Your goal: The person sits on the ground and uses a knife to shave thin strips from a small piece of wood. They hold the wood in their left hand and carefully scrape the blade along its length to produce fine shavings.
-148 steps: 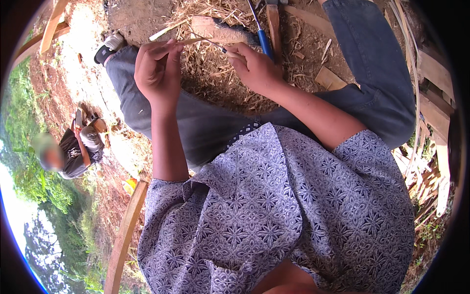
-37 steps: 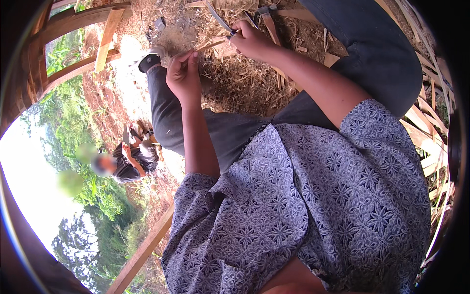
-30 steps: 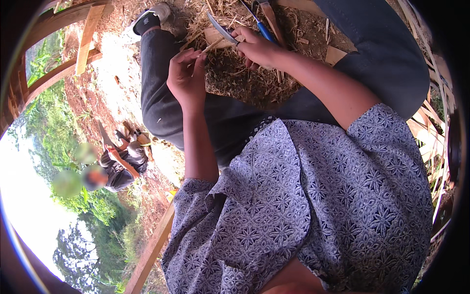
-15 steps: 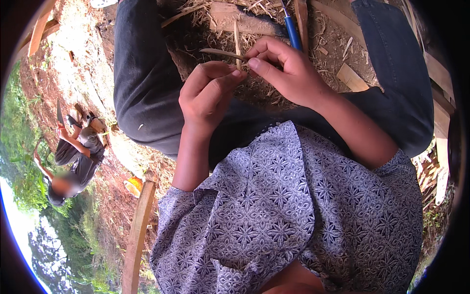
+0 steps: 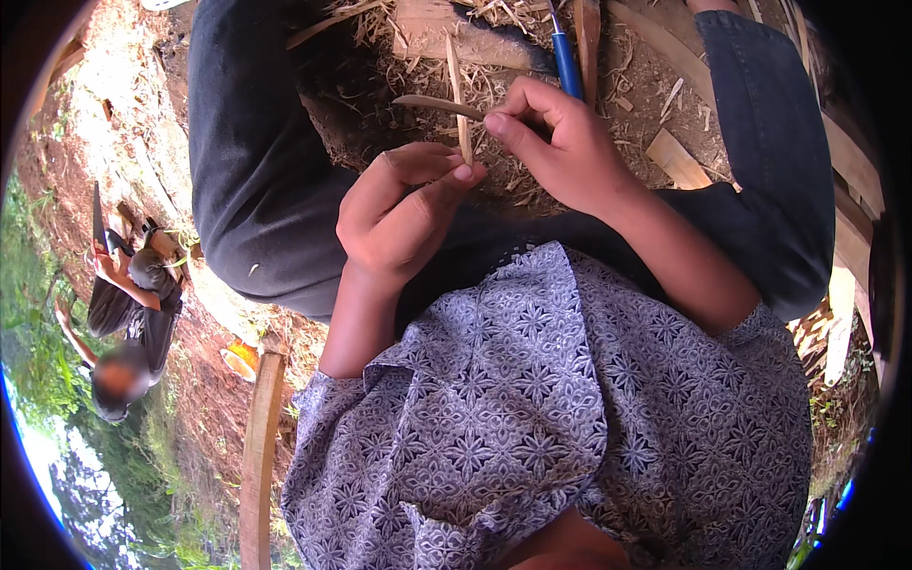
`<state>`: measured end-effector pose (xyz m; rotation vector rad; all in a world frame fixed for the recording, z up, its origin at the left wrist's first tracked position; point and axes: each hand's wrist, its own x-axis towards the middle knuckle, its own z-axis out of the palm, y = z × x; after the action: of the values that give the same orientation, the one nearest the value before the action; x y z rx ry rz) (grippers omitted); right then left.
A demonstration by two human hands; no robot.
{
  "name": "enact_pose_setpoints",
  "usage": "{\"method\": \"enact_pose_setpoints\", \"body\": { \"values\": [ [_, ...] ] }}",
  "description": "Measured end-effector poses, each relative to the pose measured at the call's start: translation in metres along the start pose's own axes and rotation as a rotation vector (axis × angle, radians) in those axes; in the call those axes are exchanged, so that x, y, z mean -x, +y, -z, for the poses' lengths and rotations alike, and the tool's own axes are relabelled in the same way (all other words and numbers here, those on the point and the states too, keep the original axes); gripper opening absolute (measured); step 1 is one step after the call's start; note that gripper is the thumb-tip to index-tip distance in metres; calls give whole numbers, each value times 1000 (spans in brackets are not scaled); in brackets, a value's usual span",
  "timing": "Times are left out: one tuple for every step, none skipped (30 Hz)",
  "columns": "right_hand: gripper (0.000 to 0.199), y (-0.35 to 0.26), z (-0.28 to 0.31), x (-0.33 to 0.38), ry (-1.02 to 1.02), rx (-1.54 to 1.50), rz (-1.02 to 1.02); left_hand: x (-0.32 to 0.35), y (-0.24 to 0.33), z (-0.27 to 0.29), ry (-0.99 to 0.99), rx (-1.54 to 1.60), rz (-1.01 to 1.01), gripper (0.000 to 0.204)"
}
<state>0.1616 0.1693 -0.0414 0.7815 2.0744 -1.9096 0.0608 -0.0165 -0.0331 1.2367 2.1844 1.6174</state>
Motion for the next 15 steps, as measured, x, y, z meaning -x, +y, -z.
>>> {"method": "enact_pose_setpoints", "body": {
  "values": [
    [18,-15,1,5,-15,-61,21,-1,0,-1,0,-3,3,20],
    [18,-24,1,9,-27,-123,42,0,-1,-2,10,10,1,20],
    [16,-22,-2,12,4,-85,188,3,-3,-4,19,23,-1,19],
    [16,-19,-3,12,16,-77,156,4,-3,-5,28,36,-3,19],
    [17,-17,-2,11,28,-67,121,4,-2,-5,14,51,13,19],
    [17,-13,0,9,47,-51,88,3,1,-6,1,72,22,19],
    [19,7,3,1,59,95,13,2,4,-7,-12,93,31,18],
    [19,6,6,1,37,78,-18,1,4,-8,-11,83,23,18],
    [20,3,8,0,16,62,-49,1,4,-9,-9,74,16,18],
    [20,-2,10,0,-7,45,-80,0,4,-10,-6,65,10,18],
    [18,-9,8,4,-4,-64,17,-2,7,-8,-36,82,85,18],
    [17,-16,6,8,-15,-78,51,-5,13,-3,-63,90,166,18],
    [16,-23,5,12,-26,-94,85,-3,14,-2,-67,97,184,19],
    [15,-27,5,14,-22,-107,121,-4,14,0,-77,113,195,19],
    [13,-23,4,13,-5,-94,133,0,9,-2,-65,127,143,19]
  ]
}}
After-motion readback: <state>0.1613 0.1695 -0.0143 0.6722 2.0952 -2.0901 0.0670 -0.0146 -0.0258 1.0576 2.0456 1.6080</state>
